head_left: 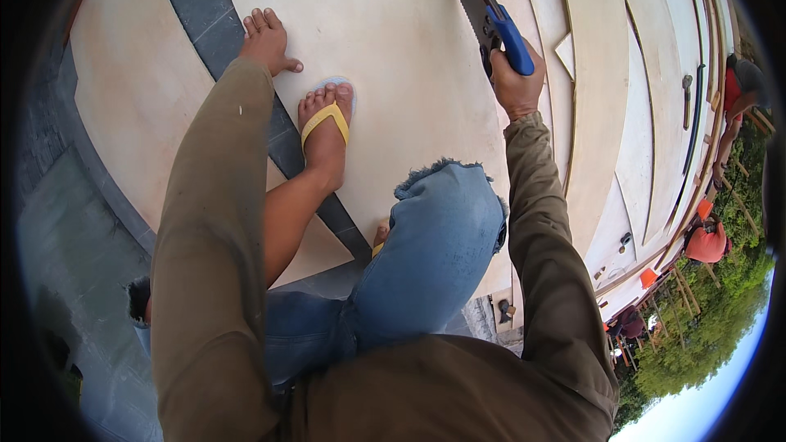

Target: The person sits on a tiled floor, handles red plastic spacers, then picks up a hand saw and cuts a large plywood sheet. The person positions the sheet, saws along a marked line, and separates a piece of wood.

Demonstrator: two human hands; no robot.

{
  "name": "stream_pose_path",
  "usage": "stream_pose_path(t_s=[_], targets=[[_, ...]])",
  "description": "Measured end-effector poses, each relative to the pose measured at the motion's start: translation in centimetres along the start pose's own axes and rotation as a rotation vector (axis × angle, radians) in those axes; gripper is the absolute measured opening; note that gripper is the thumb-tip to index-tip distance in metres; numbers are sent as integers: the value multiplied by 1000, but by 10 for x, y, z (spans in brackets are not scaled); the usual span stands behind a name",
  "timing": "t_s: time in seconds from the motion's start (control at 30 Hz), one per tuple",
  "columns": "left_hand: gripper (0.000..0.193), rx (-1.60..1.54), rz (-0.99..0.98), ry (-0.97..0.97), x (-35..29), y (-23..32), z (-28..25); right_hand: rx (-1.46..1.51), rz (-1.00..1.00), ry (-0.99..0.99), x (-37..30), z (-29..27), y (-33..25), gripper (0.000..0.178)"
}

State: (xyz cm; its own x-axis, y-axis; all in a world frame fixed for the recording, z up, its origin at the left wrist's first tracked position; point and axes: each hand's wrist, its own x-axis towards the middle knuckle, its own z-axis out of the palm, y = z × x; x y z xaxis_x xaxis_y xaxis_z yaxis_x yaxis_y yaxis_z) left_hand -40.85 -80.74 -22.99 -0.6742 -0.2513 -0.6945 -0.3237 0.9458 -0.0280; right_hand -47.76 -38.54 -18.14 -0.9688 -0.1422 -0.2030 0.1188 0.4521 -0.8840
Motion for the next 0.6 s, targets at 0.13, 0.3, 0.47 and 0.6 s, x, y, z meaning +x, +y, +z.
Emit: stream_pose_path(t_s=[0.13,0.3,0.47,0.6], targets=[[136,-8,29,4,0,2,-2,-29,37,-5,-75,-42,-17,45],[136,-5,-14,-12,2,4,-6,-132,17,-36,-155,-90,-62,49],[137,31,-21,27,1,3,-5,26,68,-34,-16,-17,-20,33],[137,14,1,-3,0,2,-4,-83,29,8,-60,-41,-17,42]])
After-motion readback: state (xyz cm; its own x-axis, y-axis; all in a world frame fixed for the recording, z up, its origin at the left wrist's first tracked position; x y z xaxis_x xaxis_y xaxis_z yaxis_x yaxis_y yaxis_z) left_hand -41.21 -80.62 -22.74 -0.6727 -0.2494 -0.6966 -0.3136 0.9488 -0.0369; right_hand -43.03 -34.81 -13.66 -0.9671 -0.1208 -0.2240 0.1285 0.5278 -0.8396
